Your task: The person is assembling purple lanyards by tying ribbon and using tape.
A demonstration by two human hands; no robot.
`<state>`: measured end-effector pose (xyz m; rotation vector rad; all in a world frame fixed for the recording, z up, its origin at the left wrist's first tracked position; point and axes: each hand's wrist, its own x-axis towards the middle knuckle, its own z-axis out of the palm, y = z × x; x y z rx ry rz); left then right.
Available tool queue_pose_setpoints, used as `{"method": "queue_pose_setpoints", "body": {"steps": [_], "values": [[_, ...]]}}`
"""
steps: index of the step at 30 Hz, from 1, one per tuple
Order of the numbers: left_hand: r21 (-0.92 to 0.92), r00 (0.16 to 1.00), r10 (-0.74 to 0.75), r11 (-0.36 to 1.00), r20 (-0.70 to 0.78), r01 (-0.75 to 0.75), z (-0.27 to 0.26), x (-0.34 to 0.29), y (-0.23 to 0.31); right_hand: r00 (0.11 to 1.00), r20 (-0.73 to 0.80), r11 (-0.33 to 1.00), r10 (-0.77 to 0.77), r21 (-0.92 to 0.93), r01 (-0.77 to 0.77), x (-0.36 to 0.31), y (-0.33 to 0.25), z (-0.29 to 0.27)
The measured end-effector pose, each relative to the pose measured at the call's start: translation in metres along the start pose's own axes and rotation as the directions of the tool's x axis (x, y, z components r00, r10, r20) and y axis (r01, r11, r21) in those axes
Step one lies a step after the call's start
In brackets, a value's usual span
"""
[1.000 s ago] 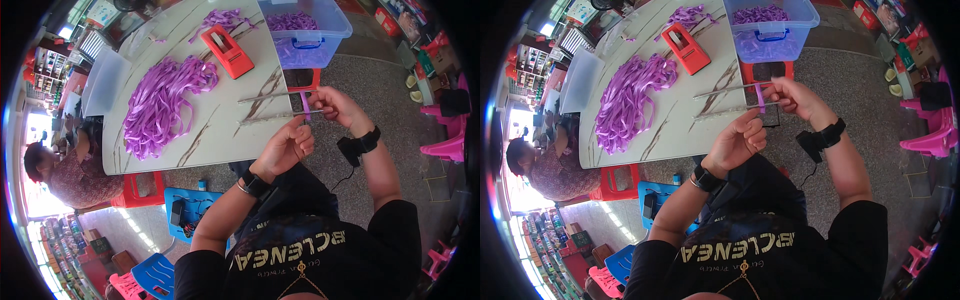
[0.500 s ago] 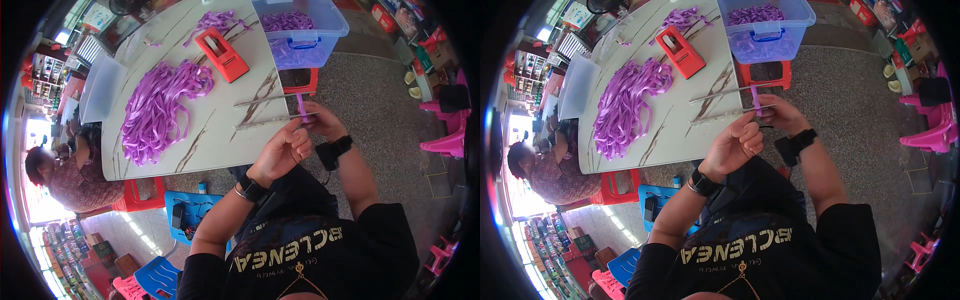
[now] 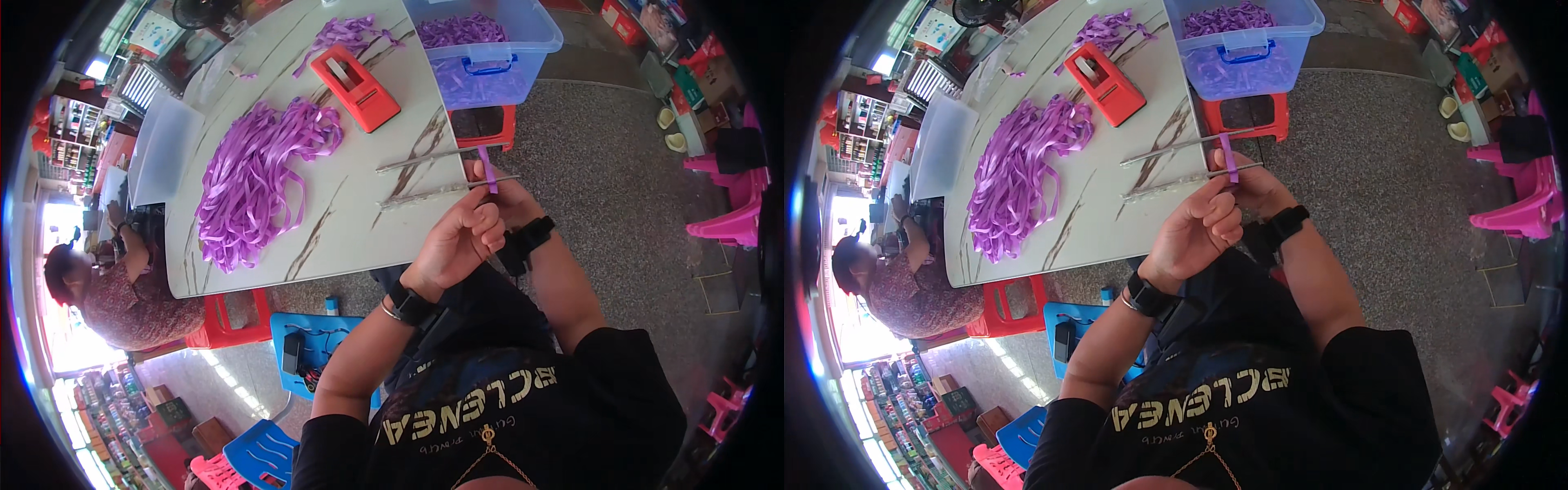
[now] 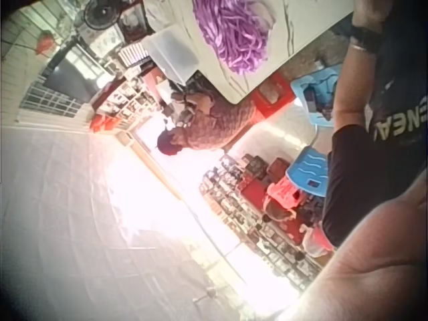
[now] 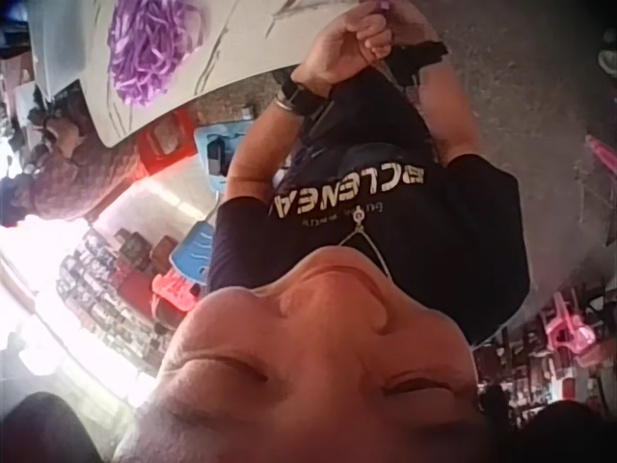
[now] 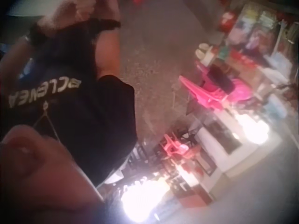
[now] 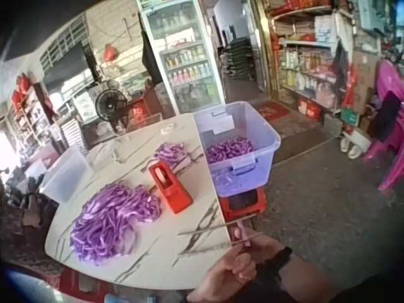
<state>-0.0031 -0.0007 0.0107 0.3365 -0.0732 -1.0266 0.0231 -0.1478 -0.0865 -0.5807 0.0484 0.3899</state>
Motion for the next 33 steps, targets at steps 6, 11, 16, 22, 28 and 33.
{"method": "queue_pose_setpoints", "body": {"steps": [6,11,16,22,28,33], "values": [[-0.032,1.000,0.022,0.999,0.015,-0.021,-0.010,-0.003,-0.002,0.935,-0.349,0.862,-0.055,-0.489,-0.132,-0.036,-0.063,0.053],[-0.014,1.000,0.010,1.000,-0.016,-0.010,-0.006,-0.003,-0.002,0.947,-0.175,0.208,-0.269,-0.971,-0.120,-0.037,-0.058,0.070],[0.001,1.000,0.008,1.000,-0.018,-0.008,-0.005,-0.003,-0.002,0.936,-0.186,0.282,-0.298,-0.954,-0.100,-0.031,-0.058,0.055],[-0.004,0.999,0.013,1.000,0.036,-0.013,-0.005,0.003,-0.001,0.971,-0.206,0.938,0.124,-0.293,-0.183,-0.026,-0.056,0.017],[-0.053,0.998,0.045,0.998,0.032,-0.043,-0.009,-0.003,-0.003,0.988,0.134,0.997,0.071,-0.036,-0.067,-0.003,-0.004,-0.008],[-0.092,0.995,0.076,0.993,0.066,-0.070,-0.014,-0.001,-0.006,0.994,-0.110,0.999,-0.026,-0.042,0.021,-0.019,-0.031,0.027]]}}
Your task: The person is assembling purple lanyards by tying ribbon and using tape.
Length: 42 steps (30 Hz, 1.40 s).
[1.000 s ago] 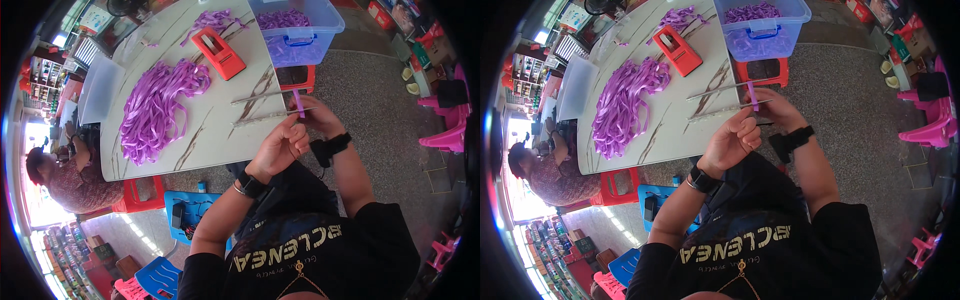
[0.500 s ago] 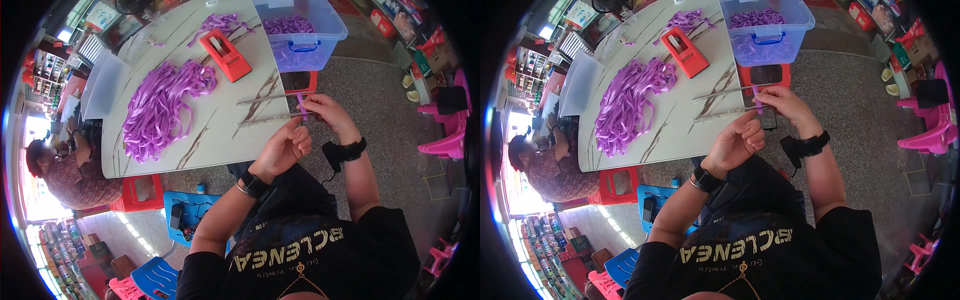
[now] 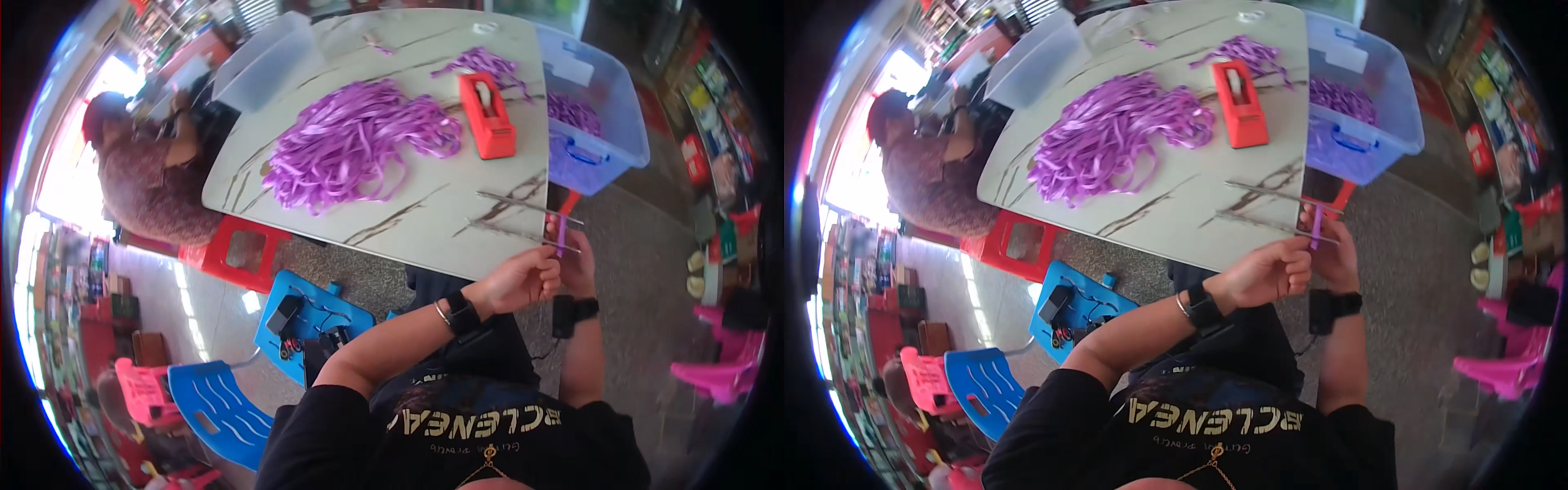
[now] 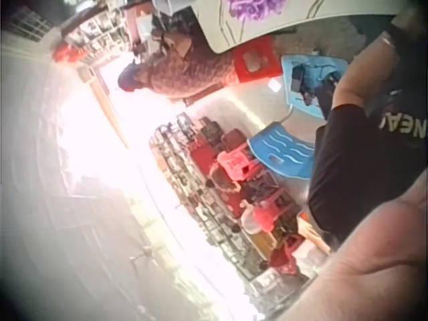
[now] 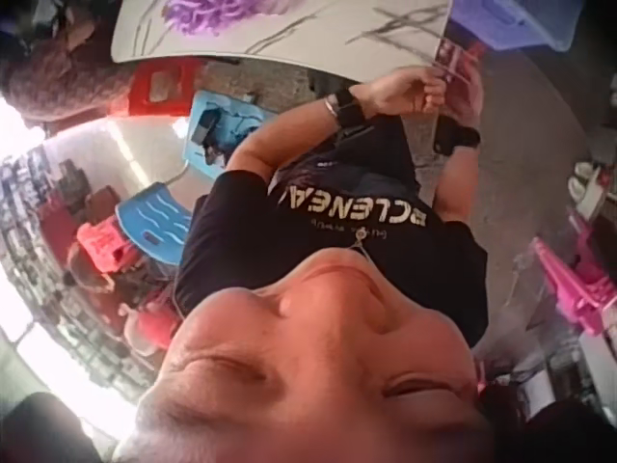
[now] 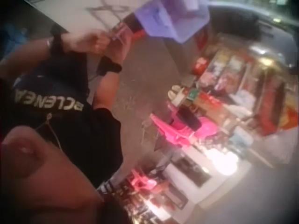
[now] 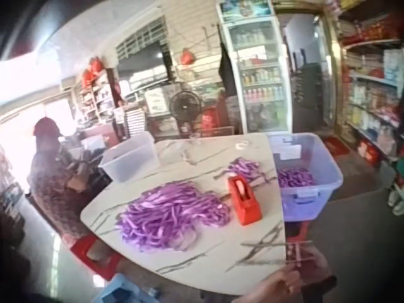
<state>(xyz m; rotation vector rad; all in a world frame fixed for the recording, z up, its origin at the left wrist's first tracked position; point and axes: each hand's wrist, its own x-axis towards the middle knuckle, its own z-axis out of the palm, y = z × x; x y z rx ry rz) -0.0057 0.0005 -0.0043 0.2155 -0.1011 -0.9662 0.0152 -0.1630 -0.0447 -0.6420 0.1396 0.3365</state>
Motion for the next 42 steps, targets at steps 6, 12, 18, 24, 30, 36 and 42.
{"method": "queue_pose_setpoints", "body": {"steps": [6,12,18,24,30,36,42], "values": [[0.214,0.987,-0.110,0.968,-0.117,0.133,0.012,-0.009,0.007,0.979,0.152,0.986,0.137,-0.117,-0.120,0.006,-0.023,0.007],[0.824,0.951,0.285,0.563,-0.121,-0.064,0.022,-0.067,0.071,0.982,-0.116,0.948,0.149,-0.267,-0.175,-0.044,-0.073,-0.035],[0.937,0.780,0.623,0.302,-0.057,-0.173,-0.006,-0.107,0.119,0.995,-0.100,0.044,0.013,-0.994,-0.100,-0.061,-0.128,0.074],[0.982,0.790,0.608,0.094,0.076,-0.166,-0.015,-0.107,0.104,0.983,0.066,-0.211,0.173,-0.972,0.102,0.081,-0.144,0.135],[0.980,0.736,0.669,0.053,0.107,-0.190,-0.020,-0.108,0.099,0.937,0.200,0.072,-0.287,-0.971,0.230,0.199,-0.112,0.180],[0.980,0.789,0.611,0.107,0.067,-0.165,-0.016,-0.105,0.106,0.923,0.381,0.124,0.059,-0.920,0.372,0.205,-0.058,0.208],[0.981,0.782,0.621,0.109,0.057,-0.159,-0.017,-0.106,0.108,0.828,0.395,-0.443,0.398,-0.708,0.550,0.184,-0.013,0.217]]}}
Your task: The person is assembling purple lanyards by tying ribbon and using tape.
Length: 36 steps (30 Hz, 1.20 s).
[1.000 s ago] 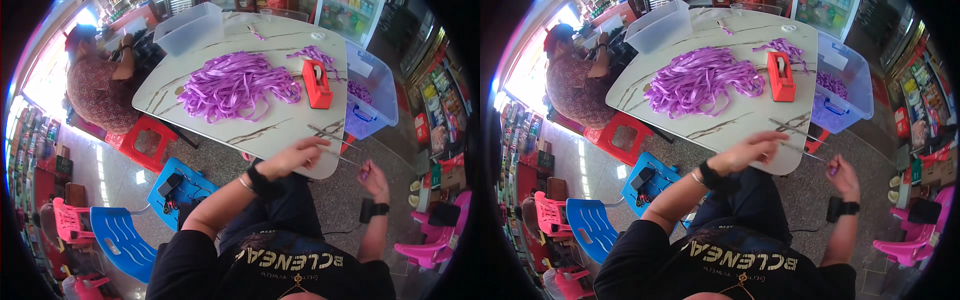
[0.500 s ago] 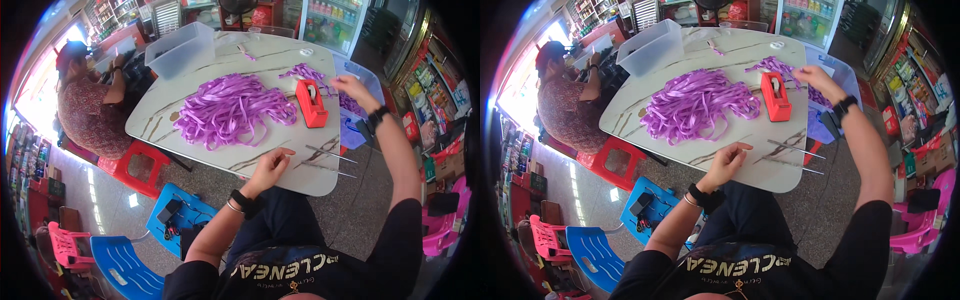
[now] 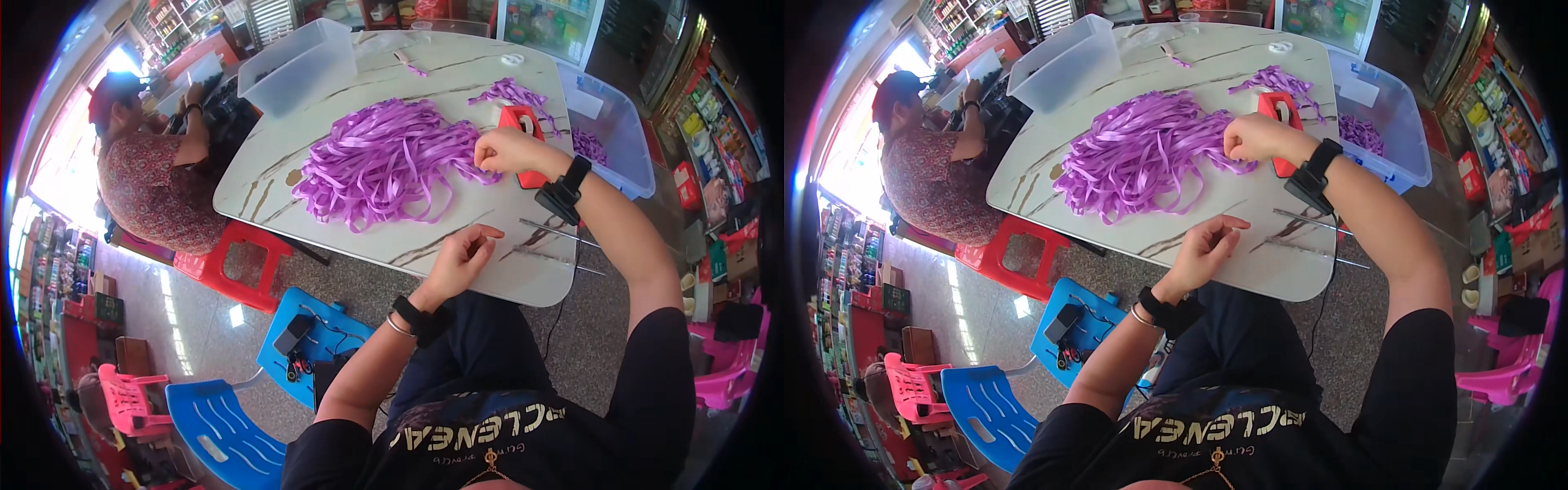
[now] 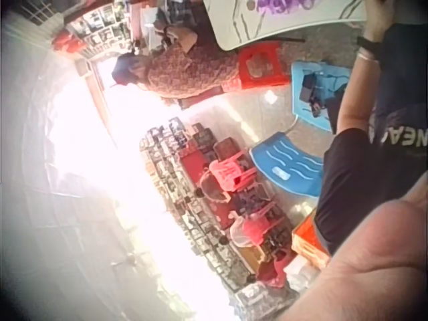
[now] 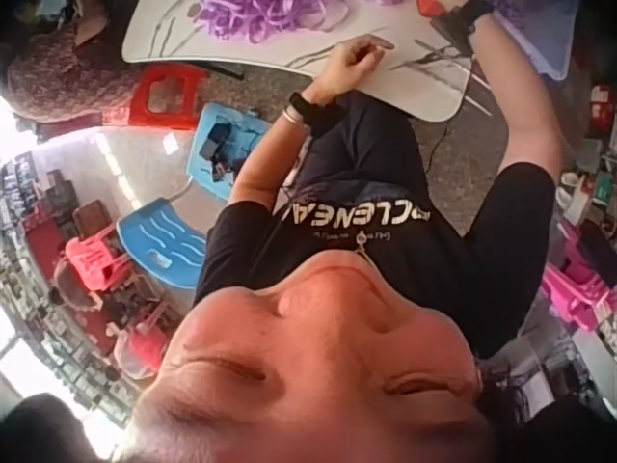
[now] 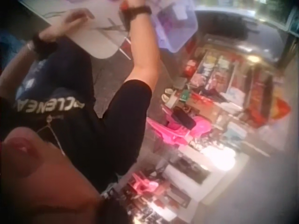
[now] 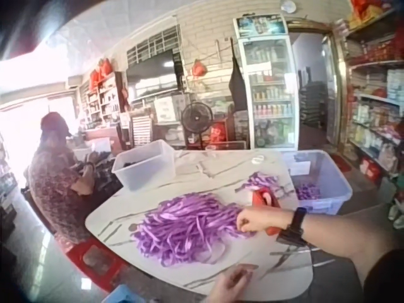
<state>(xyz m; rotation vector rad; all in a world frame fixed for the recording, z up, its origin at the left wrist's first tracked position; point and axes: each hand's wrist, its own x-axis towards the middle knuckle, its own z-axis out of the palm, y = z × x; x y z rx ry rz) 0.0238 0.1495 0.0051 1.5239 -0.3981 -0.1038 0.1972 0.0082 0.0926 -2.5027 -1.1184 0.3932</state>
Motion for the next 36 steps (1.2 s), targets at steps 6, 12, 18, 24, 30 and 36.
{"method": "queue_pose_setpoints", "body": {"steps": [6,12,18,24,30,36], "values": [[-0.022,0.970,-0.158,0.986,0.184,0.165,-0.033,0.008,0.046,0.981,0.111,0.951,-0.162,0.283,0.125,-0.052,-0.052,-0.018],[0.702,0.960,-0.146,0.709,0.237,-0.066,-0.130,0.139,0.129,0.986,-0.113,0.869,0.119,0.493,-0.049,-0.153,-0.078,0.058],[0.584,0.985,-0.145,0.809,0.090,0.066,-0.194,0.308,0.071,0.824,-0.565,0.990,0.047,0.134,0.035,-0.176,-0.059,0.125],[0.945,0.983,-0.108,0.275,-0.152,0.176,-0.232,0.413,-0.054,0.864,-0.502,0.978,0.046,0.200,0.064,-0.176,-0.047,0.123],[0.919,0.933,-0.259,-0.240,0.250,-0.313,-0.183,0.436,-0.088,0.835,-0.544,0.968,0.079,0.242,0.066,-0.180,-0.040,0.123],[0.848,0.923,-0.061,0.420,0.380,-0.322,-0.147,0.433,-0.077,0.882,-0.468,0.959,0.053,0.271,0.086,-0.174,-0.040,0.121]]}}
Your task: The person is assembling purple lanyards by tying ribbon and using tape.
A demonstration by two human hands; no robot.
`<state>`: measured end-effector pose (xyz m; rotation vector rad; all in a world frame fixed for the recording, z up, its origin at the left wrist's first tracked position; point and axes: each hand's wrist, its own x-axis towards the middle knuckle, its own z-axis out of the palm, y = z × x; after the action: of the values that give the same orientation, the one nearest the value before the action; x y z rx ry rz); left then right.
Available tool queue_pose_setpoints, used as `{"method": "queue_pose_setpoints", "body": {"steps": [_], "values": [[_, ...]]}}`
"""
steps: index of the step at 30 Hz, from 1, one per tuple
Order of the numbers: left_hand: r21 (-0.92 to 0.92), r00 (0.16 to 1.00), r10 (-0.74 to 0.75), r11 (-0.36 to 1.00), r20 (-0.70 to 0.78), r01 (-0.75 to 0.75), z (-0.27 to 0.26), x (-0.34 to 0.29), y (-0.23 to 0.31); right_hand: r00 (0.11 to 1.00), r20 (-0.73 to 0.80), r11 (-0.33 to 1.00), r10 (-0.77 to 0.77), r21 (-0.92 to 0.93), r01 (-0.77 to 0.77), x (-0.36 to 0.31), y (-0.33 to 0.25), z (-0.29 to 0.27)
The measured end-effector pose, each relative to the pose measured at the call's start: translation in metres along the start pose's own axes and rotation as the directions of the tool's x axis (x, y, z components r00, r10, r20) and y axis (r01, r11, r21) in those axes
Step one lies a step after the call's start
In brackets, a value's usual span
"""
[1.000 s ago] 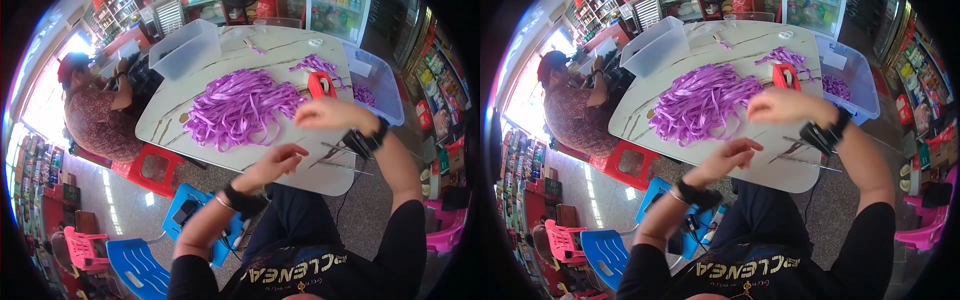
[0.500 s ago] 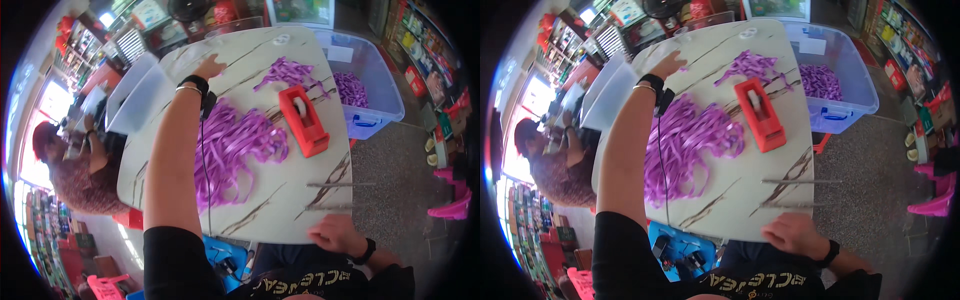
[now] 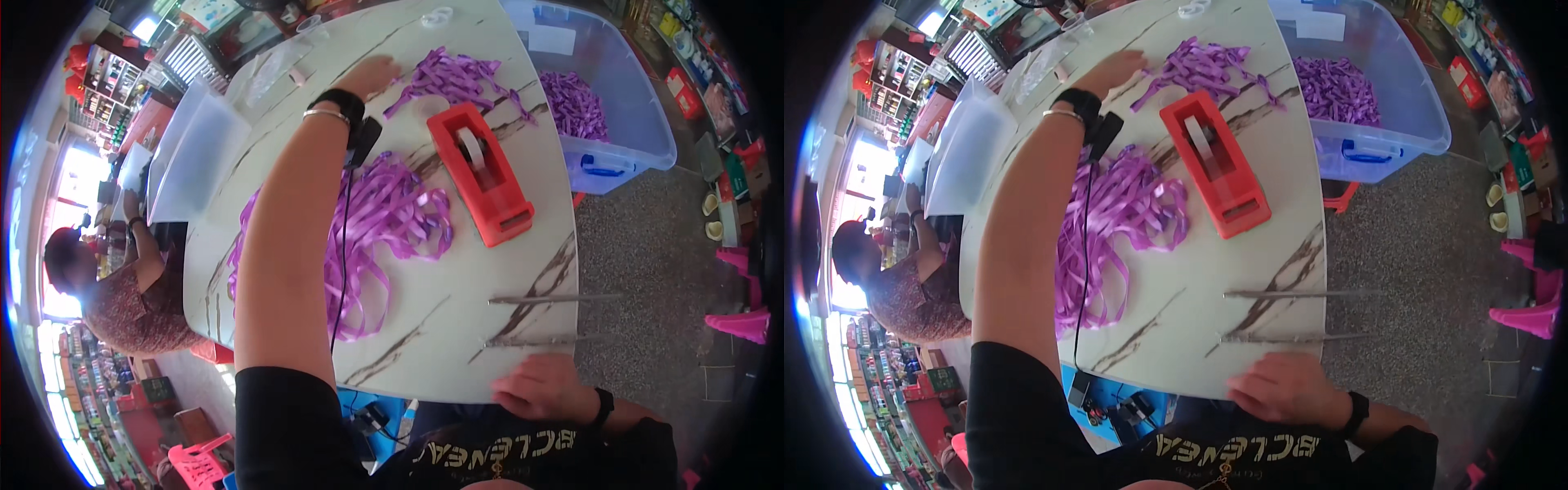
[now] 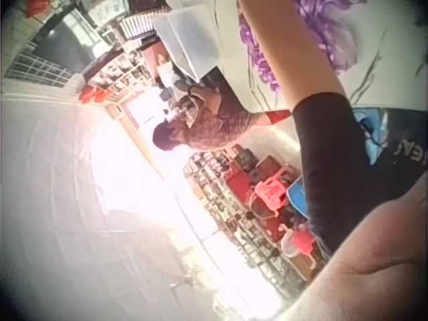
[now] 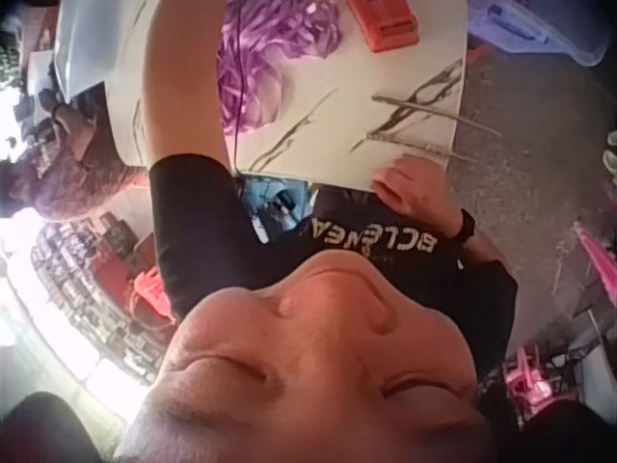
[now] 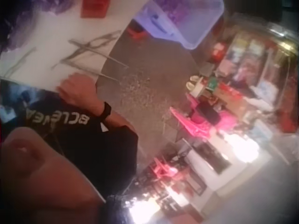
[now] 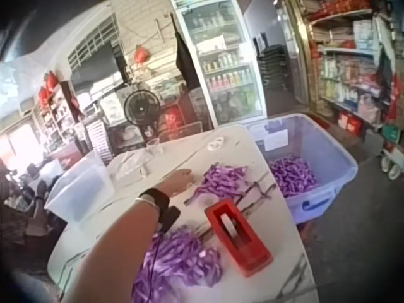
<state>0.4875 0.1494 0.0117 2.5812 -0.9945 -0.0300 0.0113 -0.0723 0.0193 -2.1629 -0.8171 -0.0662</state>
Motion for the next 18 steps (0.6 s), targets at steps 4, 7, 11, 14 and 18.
{"method": "queue_pose_setpoints", "body": {"steps": [4,7,11,14,18], "values": [[0.083,0.834,0.072,0.996,-0.547,-0.032,-0.039,-0.043,0.077,0.997,-0.081,1.000,0.009,-0.020,-0.011,-0.001,-0.005,0.000],[-0.189,0.993,-0.098,0.976,0.068,0.109,-0.069,-0.106,0.149,0.985,-0.173,1.000,0.001,-0.008,-0.002,-0.004,-0.006,0.006],[-0.183,0.972,0.005,0.982,0.234,0.039,-0.044,-0.186,0.196,0.973,-0.230,1.000,-0.019,-0.021,0.015,-0.007,-0.006,0.014],[-0.063,0.978,-0.010,0.998,0.207,0.024,-0.025,-0.220,0.212,0.975,-0.223,0.999,0.010,-0.034,-0.018,-0.008,-0.009,0.014],[0.242,0.990,-0.088,0.964,-0.108,0.112,-0.011,-0.238,0.212,0.965,-0.261,0.999,0.036,-0.016,-0.042,-0.007,-0.013,0.016]]}}
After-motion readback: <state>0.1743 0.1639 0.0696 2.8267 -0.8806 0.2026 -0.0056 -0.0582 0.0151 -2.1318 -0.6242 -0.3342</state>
